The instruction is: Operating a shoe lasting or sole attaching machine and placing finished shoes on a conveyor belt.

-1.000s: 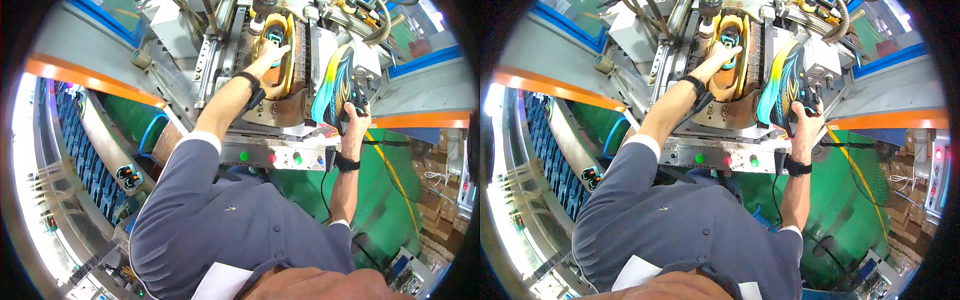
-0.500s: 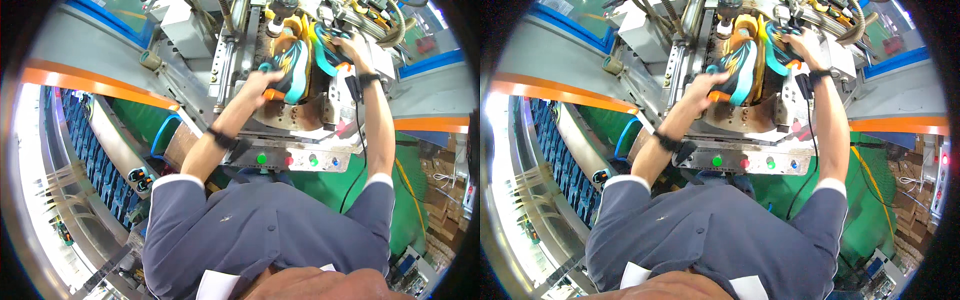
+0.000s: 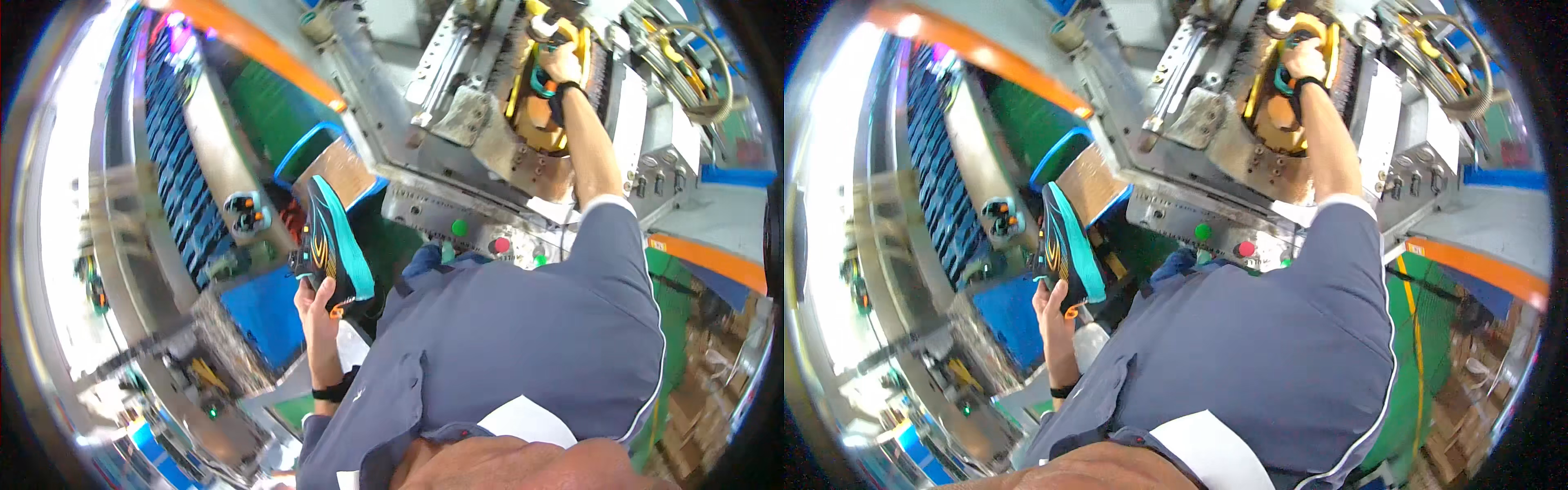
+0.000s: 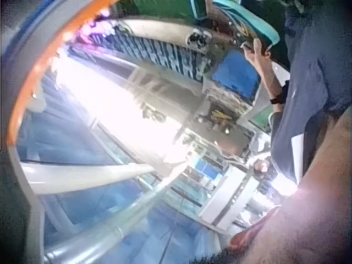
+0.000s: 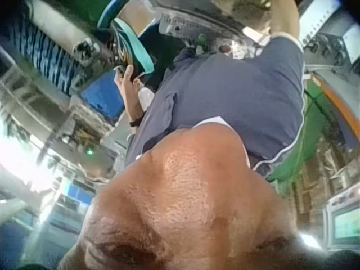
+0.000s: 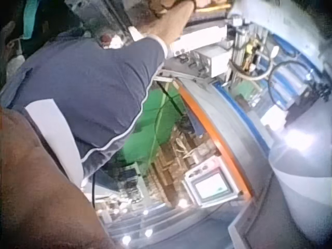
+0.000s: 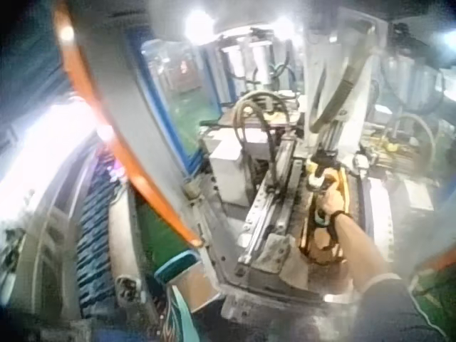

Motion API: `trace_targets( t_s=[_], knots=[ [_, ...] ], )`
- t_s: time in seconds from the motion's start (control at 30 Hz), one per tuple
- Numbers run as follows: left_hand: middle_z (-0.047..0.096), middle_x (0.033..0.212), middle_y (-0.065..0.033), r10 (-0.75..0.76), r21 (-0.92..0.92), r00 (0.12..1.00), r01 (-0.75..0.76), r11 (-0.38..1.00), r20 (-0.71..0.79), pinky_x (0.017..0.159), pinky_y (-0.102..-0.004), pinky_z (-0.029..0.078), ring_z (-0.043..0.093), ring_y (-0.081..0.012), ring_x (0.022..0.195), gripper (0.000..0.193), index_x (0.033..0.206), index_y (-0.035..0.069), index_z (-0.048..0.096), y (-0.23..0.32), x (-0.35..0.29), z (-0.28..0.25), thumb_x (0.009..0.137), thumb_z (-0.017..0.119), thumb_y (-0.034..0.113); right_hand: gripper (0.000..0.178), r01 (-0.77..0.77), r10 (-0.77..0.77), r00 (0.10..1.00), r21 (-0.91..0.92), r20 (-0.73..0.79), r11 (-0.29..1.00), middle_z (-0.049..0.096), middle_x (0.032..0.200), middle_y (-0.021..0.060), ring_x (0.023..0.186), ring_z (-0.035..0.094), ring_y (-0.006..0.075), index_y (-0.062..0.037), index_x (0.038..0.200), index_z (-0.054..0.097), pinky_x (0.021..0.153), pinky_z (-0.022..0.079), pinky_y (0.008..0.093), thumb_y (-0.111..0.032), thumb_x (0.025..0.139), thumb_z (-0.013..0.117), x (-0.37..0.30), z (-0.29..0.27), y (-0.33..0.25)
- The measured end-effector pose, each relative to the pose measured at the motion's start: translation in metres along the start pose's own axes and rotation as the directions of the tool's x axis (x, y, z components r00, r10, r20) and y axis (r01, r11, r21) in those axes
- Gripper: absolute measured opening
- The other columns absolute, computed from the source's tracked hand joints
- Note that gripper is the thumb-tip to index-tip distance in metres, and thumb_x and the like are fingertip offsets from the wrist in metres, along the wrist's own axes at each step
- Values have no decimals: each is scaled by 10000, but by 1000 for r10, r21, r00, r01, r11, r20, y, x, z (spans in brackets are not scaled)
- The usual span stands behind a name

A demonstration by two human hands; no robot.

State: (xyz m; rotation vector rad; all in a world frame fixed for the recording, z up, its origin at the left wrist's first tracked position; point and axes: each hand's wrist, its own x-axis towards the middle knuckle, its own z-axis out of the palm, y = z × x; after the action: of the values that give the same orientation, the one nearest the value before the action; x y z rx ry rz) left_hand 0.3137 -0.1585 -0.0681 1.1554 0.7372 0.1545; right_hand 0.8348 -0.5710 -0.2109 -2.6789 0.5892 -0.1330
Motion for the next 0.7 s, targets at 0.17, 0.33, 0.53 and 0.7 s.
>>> trace_targets(
  t_s=[0.17, 0.33, 0.53, 0.7],
  knots=[
    [616, 1107, -109, -45, -185, 969, 0, 983, -241, 868, -331, 506, 625, -194, 971, 415, 1239, -38, 505, -43, -46, -6, 856, 630, 62, 207, 652, -675, 736, 326, -53, 685, 647, 961, 197, 914, 622, 368, -14, 1009, 620, 779, 494, 437, -172, 881, 577, -218, -91, -48],
    [619, 1139, -116, -63, -236, 979, 16, 972, -193, 885, -330, 504, 625, -186, 987, 429, 1225, -58, 512, -64, -75, 1, 847, 671, 65, 86, 820, -946, 324, 488, 35, 299, 619, 904, 107, 885, 603, 296, -87, 917, 629, 737, 507, 409, -133, 855, 591, -371, 11, -10],
    [637, 1080, -137, -108, -295, 954, 22, 955, -279, 840, -311, 534, 648, -193, 912, 395, 1172, -85, 528, -105, -124, -31, 823, 679, 19, 169, 884, -950, 243, 358, 198, 300, 596, 962, 127, 918, 582, 326, -120, 1004, 627, 752, 502, 454, -175, 892, 512, -394, 120, 31],
    [655, 1008, -125, -152, -350, 854, -38, 936, -498, 809, -293, 531, 644, -183, 867, 347, 1082, -90, 585, -143, -180, -65, 815, 702, 97, 181, 914, -972, 170, 343, 165, 218, 623, 995, 130, 950, 593, 319, -87, 1042, 631, 829, 479, 402, -116, 874, 568, -397, 115, 24]
  ],
)
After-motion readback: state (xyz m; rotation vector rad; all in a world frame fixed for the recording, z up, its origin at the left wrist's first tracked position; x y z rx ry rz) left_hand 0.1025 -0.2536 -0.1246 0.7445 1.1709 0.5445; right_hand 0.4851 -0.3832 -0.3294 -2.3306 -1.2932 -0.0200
